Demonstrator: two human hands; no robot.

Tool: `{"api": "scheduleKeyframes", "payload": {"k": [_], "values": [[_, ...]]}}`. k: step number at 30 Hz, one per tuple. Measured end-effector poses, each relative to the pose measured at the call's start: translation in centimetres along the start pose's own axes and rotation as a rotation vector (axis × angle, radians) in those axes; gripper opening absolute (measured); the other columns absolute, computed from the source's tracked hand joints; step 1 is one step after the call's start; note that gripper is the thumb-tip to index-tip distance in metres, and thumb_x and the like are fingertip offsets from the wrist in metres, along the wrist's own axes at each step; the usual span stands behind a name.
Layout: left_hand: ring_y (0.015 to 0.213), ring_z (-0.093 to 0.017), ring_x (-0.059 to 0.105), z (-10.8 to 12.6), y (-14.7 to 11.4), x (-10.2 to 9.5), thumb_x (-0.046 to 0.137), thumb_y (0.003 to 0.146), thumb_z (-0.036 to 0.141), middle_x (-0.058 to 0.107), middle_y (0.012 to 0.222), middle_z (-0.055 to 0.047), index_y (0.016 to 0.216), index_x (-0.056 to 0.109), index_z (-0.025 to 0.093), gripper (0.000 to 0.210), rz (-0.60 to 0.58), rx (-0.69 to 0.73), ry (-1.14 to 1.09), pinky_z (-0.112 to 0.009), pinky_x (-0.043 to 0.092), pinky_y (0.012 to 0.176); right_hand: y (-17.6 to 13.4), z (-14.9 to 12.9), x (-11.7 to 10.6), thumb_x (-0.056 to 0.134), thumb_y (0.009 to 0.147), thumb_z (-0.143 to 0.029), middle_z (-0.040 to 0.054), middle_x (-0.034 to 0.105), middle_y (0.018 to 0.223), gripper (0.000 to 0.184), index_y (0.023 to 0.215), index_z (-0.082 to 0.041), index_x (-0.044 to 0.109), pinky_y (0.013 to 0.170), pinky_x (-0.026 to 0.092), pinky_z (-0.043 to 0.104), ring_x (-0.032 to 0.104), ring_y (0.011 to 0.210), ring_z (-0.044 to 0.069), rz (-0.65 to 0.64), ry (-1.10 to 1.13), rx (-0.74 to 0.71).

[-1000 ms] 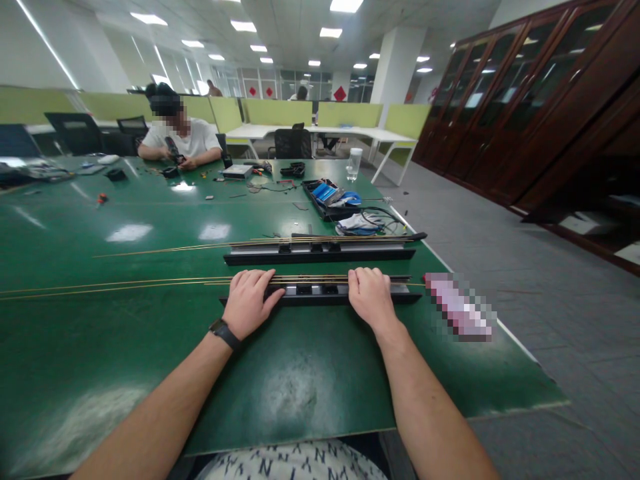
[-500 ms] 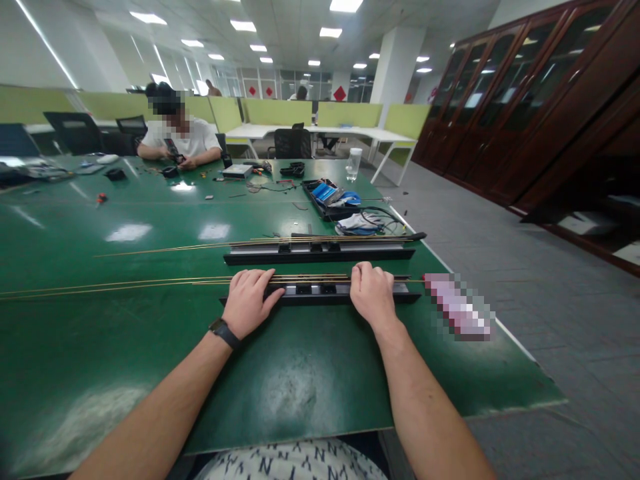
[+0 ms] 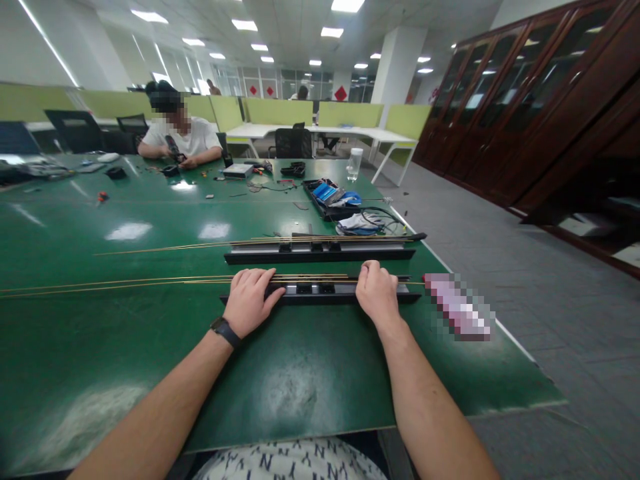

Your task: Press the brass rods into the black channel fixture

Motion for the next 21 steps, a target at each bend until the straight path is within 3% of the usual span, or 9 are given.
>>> {"api": "scheduleKeyframes", "payload": {"k": [15, 21], "values": [[0.111, -0.030, 0.060, -0.1, -0.1, 0.2, 0.055, 0.098, 0.050, 0.070, 0.114, -0.012, 0.129, 0.063, 0.019, 0.045, 0.001, -0.004, 0.000, -0.048, 0.039, 0.103, -0.8, -2.6, 0.7, 0.028, 0.104, -0.031, 0.0127, 0.069, 0.102, 0.034, 0.114, -0.017, 0.057, 0.084, 0.034, 0.040, 0.059, 0.093, 0.027, 0.032, 0.064, -0.090], [0.110, -0.030, 0.060, -0.3, -0.1, 0.2, 0.054, 0.098, 0.051, 0.070, 0.114, -0.012, 0.131, 0.062, 0.021, 0.045, -0.008, 0.001, -0.006, -0.048, 0.039, 0.102, -0.8, -2.6, 0.2, 0.035, 0.103, -0.035, 0.0132, 0.069, 0.102, 0.033, 0.117, -0.015, 0.057, 0.089, 0.035, 0.041, 0.059, 0.096, 0.028, 0.027, 0.036, -0.107]]}}
Point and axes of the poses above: each hand's wrist, its own y-axis towards the middle knuckle, its own x-axis out of the palm, z = x × y, the point moved 3 cm from there along y, towards the middle knuckle
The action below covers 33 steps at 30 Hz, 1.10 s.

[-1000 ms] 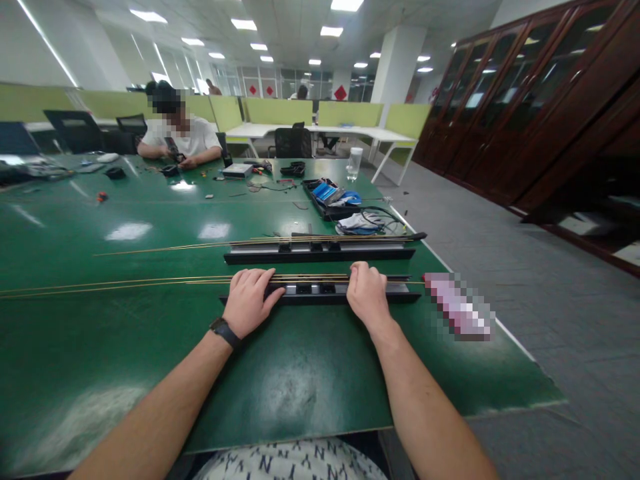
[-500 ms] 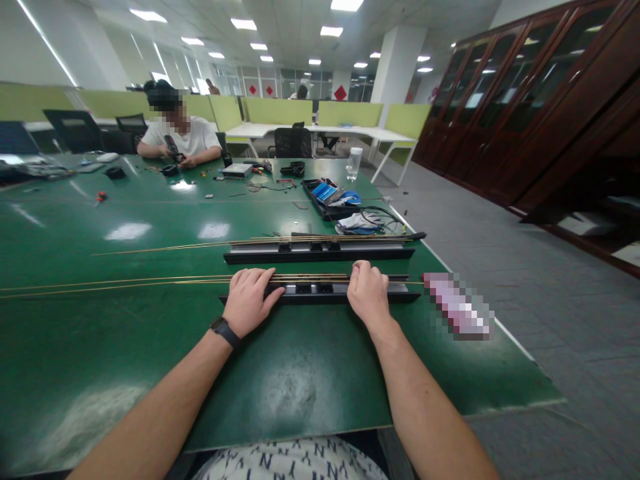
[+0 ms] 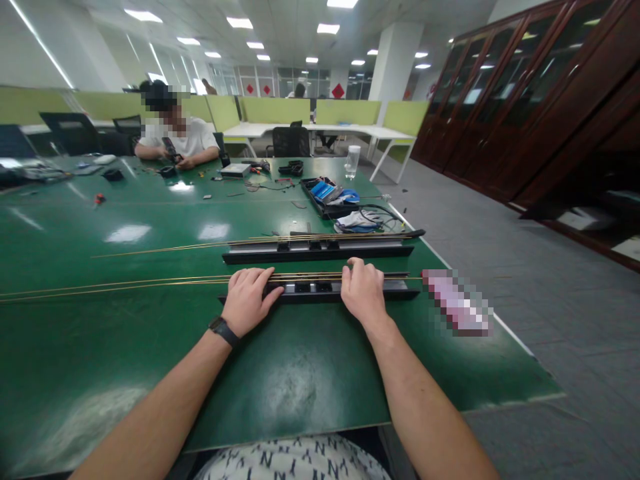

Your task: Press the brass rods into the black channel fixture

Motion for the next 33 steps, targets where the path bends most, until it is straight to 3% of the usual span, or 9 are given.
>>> {"api": "scheduleKeyframes", "payload": {"k": [4, 13, 18, 24, 33], "values": [[0.108, -0.030, 0.060, 0.1, 0.1, 0.0, 0.054, 0.098, 0.050, 0.069, 0.112, -0.012, 0.131, 0.062, 0.019, 0.046, -0.001, 0.012, 0.005, -0.048, 0.039, 0.105, 0.1, 0.8, -0.2, 0.031, 0.103, -0.031, 0.0133, 0.069, 0.100, 0.032, 0.114, -0.016, 0.057, 0.085, 0.034, 0.040, 0.060, 0.093, 0.028, -0.021, -0.029, 0.088], [0.109, -0.030, 0.060, 0.2, 0.1, -0.1, 0.054, 0.098, 0.050, 0.069, 0.114, -0.013, 0.131, 0.062, 0.019, 0.046, -0.014, 0.001, 0.012, -0.049, 0.039, 0.105, -0.3, -0.7, 0.3, 0.030, 0.104, -0.036, 0.0133, 0.069, 0.107, 0.036, 0.113, -0.017, 0.059, 0.086, 0.034, 0.042, 0.056, 0.096, 0.028, -0.004, 0.018, 0.010], [0.110, -0.030, 0.060, 0.2, 0.1, -0.1, 0.054, 0.098, 0.049, 0.069, 0.114, -0.013, 0.131, 0.062, 0.019, 0.045, -0.008, 0.001, 0.000, -0.049, 0.038, 0.106, -0.8, -2.3, 0.2, 0.035, 0.104, -0.044, 0.0138, 0.069, 0.114, 0.041, 0.121, -0.018, 0.061, 0.090, 0.036, 0.043, 0.055, 0.105, 0.029, -0.008, 0.016, -0.091], [0.112, -0.030, 0.061, 0.2, 0.1, -0.2, 0.056, 0.097, 0.047, 0.069, 0.116, -0.013, 0.133, 0.062, 0.020, 0.045, -0.003, -0.003, -0.018, -0.049, 0.038, 0.106, -1.5, -5.1, 0.5, 0.037, 0.105, -0.042, 0.0133, 0.063, 0.137, 0.045, 0.141, -0.020, 0.054, 0.105, 0.030, 0.044, 0.051, 0.124, 0.028, -0.064, 0.001, -0.334], [0.127, -0.030, 0.057, 0.2, 0.2, -0.5, 0.057, 0.098, 0.047, 0.068, 0.127, -0.012, 0.132, 0.061, 0.022, 0.043, 0.024, -0.031, -0.061, -0.051, 0.034, 0.113, -1.6, -5.2, 0.8, 0.034, 0.107, -0.039, 0.0119, 0.067, 0.130, 0.043, 0.136, -0.020, 0.059, 0.102, 0.029, 0.043, 0.053, 0.117, 0.026, -0.084, -0.034, -0.345]]}}
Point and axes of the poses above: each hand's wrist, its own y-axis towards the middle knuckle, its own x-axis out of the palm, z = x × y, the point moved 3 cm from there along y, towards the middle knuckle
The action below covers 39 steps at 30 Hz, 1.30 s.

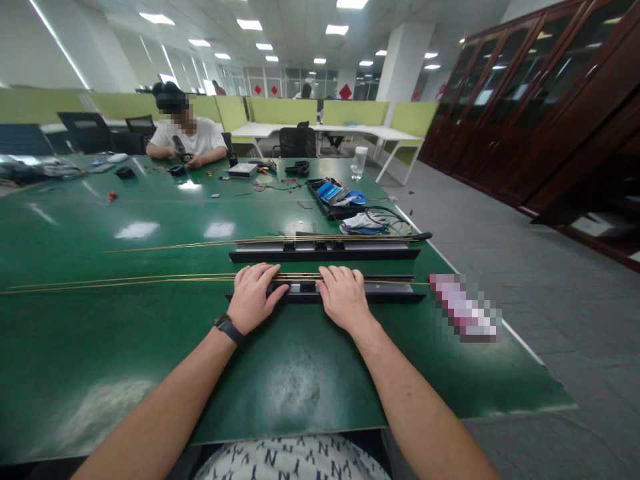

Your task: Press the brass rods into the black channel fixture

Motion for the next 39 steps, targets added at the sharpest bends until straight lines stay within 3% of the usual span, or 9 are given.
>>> {"api": "scheduleKeyframes", "payload": {"k": [5, 15, 25, 33, 39], "values": [[0.130, -0.028, 0.057, 0.3, 0.0, -0.2, 0.056, 0.100, 0.041, 0.070, 0.125, -0.008, 0.113, 0.070, 0.028, 0.023, 0.013, 0.002, -0.041, -0.056, 0.028, 0.116, 0.0, -0.1, -0.1, 0.033, 0.107, -0.039, 0.0116, 0.068, 0.127, 0.041, 0.132, -0.021, 0.060, 0.101, 0.029, 0.043, 0.054, 0.114, 0.026, -0.004, -0.007, -0.005], [0.124, -0.026, 0.060, 1.3, 0.3, 0.1, 0.056, 0.100, 0.033, 0.073, 0.117, -0.005, 0.100, 0.073, 0.030, 0.017, 0.052, 0.017, -0.085, -0.057, 0.024, 0.117, 0.0, -0.1, 0.0, 0.035, 0.106, -0.039, 0.0122, 0.067, 0.129, 0.041, 0.134, -0.021, 0.060, 0.101, 0.029, 0.043, 0.054, 0.115, 0.026, 0.008, 0.007, 0.000], [0.121, -0.026, 0.061, 1.0, 0.3, -0.9, 0.056, 0.098, 0.029, 0.073, 0.115, -0.005, 0.094, 0.070, 0.027, 0.015, 0.074, -0.029, -0.076, -0.055, 0.025, 0.116, 0.0, 0.0, 0.0, 0.036, 0.106, -0.040, 0.0124, 0.067, 0.129, 0.042, 0.134, -0.021, 0.060, 0.101, 0.029, 0.043, 0.054, 0.114, 0.026, -0.001, 0.019, 0.005], [0.118, -0.023, 0.062, 2.0, 0.9, 0.0, 0.054, 0.101, 0.031, 0.074, 0.114, -0.003, 0.101, 0.071, 0.030, 0.017, 0.040, 0.036, -0.087, -0.052, 0.027, 0.115, 0.1, -0.3, -0.1, 0.035, 0.106, -0.039, 0.0125, 0.067, 0.129, 0.042, 0.134, -0.021, 0.060, 0.101, 0.029, 0.043, 0.055, 0.114, 0.026, 0.008, 0.008, 0.004], [0.120, -0.024, 0.061, 1.2, 0.6, -0.4, 0.052, 0.101, 0.029, 0.071, 0.118, -0.005, 0.099, 0.071, 0.029, 0.019, 0.047, 0.015, -0.053, -0.053, 0.028, 0.114, 0.0, -0.1, -0.2, 0.036, 0.106, -0.040, 0.0128, 0.067, 0.129, 0.042, 0.134, -0.020, 0.060, 0.101, 0.029, 0.044, 0.055, 0.114, 0.026, 0.003, 0.022, 0.006]]}}
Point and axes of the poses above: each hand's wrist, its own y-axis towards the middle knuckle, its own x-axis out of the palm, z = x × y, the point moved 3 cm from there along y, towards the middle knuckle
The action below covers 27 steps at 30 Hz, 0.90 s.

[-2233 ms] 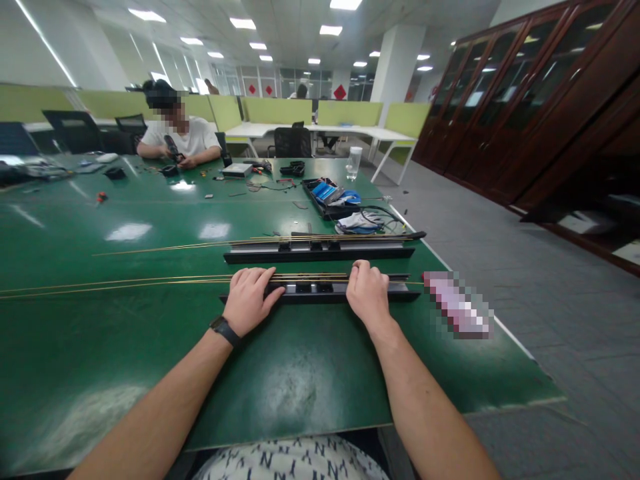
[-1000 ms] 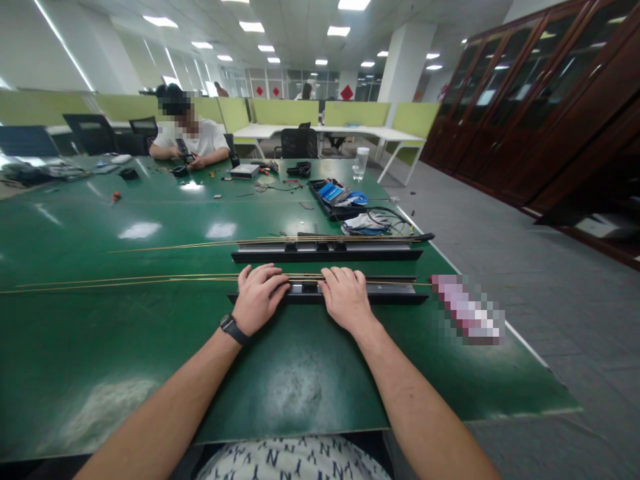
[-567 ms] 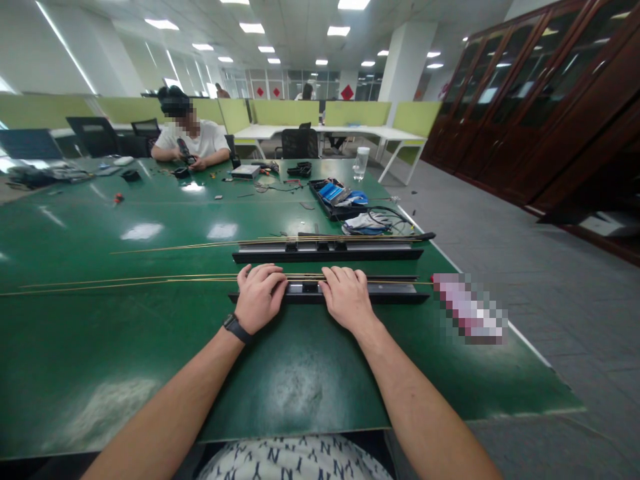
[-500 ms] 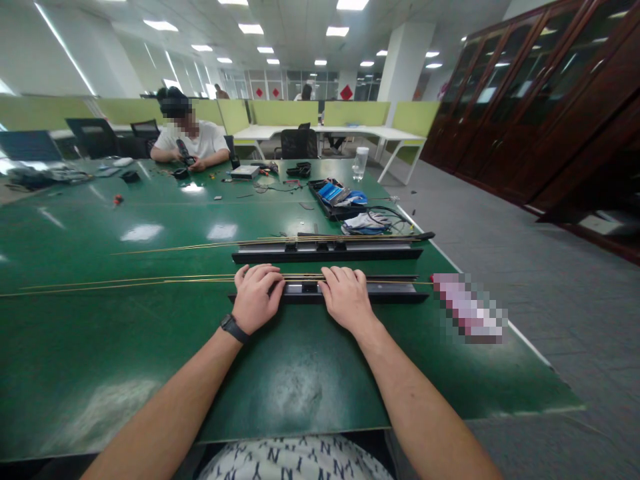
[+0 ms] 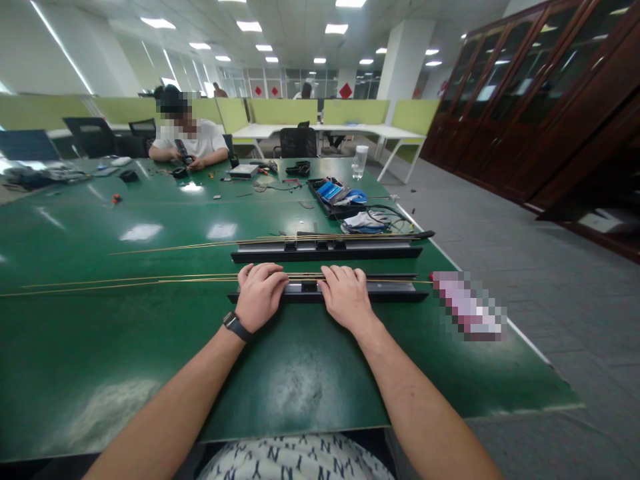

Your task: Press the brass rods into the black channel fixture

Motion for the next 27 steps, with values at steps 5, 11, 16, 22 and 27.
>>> {"api": "scheduleKeyframes", "payload": {"k": [5, 11, 16, 22, 27], "values": [[0.118, -0.025, 0.061, -0.1, 0.0, -0.6, 0.055, 0.099, 0.029, 0.071, 0.116, -0.005, 0.096, 0.069, 0.027, 0.015, 0.004, -0.030, -0.008, -0.053, 0.027, 0.114, 0.0, 0.1, 0.0, 0.036, 0.106, -0.040, 0.0125, 0.068, 0.129, 0.042, 0.134, -0.020, 0.060, 0.101, 0.029, 0.044, 0.055, 0.114, 0.026, -0.001, 0.002, -0.002], [0.115, -0.023, 0.061, 0.4, 0.2, 0.3, 0.054, 0.101, 0.032, 0.072, 0.114, -0.005, 0.099, 0.070, 0.028, 0.017, -0.026, 0.007, -0.030, -0.051, 0.028, 0.114, -0.1, -0.1, 0.2, 0.037, 0.106, -0.039, 0.0121, 0.067, 0.129, 0.041, 0.134, -0.019, 0.059, 0.101, 0.028, 0.043, 0.054, 0.115, 0.026, 0.003, -0.017, 0.000], [0.116, -0.023, 0.061, -0.1, 0.0, 0.6, 0.055, 0.100, 0.030, 0.071, 0.116, -0.003, 0.098, 0.071, 0.029, 0.016, -0.011, 0.003, -0.023, -0.051, 0.027, 0.113, -0.1, -0.1, 0.3, 0.038, 0.106, -0.039, 0.0128, 0.068, 0.128, 0.041, 0.133, -0.018, 0.061, 0.099, 0.028, 0.042, 0.055, 0.113, 0.025, 0.018, -0.031, -0.016], [0.114, -0.023, 0.062, -0.6, -0.2, -0.1, 0.055, 0.100, 0.028, 0.072, 0.115, -0.004, 0.097, 0.069, 0.028, 0.014, -0.004, -0.012, -0.026, -0.051, 0.027, 0.113, -0.1, 0.1, 0.3, 0.039, 0.105, -0.038, 0.0128, 0.068, 0.127, 0.040, 0.132, -0.018, 0.061, 0.099, 0.029, 0.042, 0.055, 0.112, 0.025, 0.034, -0.035, -0.013], [0.113, -0.022, 0.062, -0.1, 0.0, 0.4, 0.057, 0.099, 0.032, 0.073, 0.113, -0.003, 0.100, 0.069, 0.029, 0.012, -0.030, 0.001, -0.052, -0.050, 0.028, 0.113, -0.1, -0.1, 0.4, 0.039, 0.106, -0.039, 0.0118, 0.068, 0.127, 0.040, 0.132, -0.018, 0.061, 0.100, 0.028, 0.042, 0.055, 0.113, 0.025, 0.026, -0.035, -0.010]]}}
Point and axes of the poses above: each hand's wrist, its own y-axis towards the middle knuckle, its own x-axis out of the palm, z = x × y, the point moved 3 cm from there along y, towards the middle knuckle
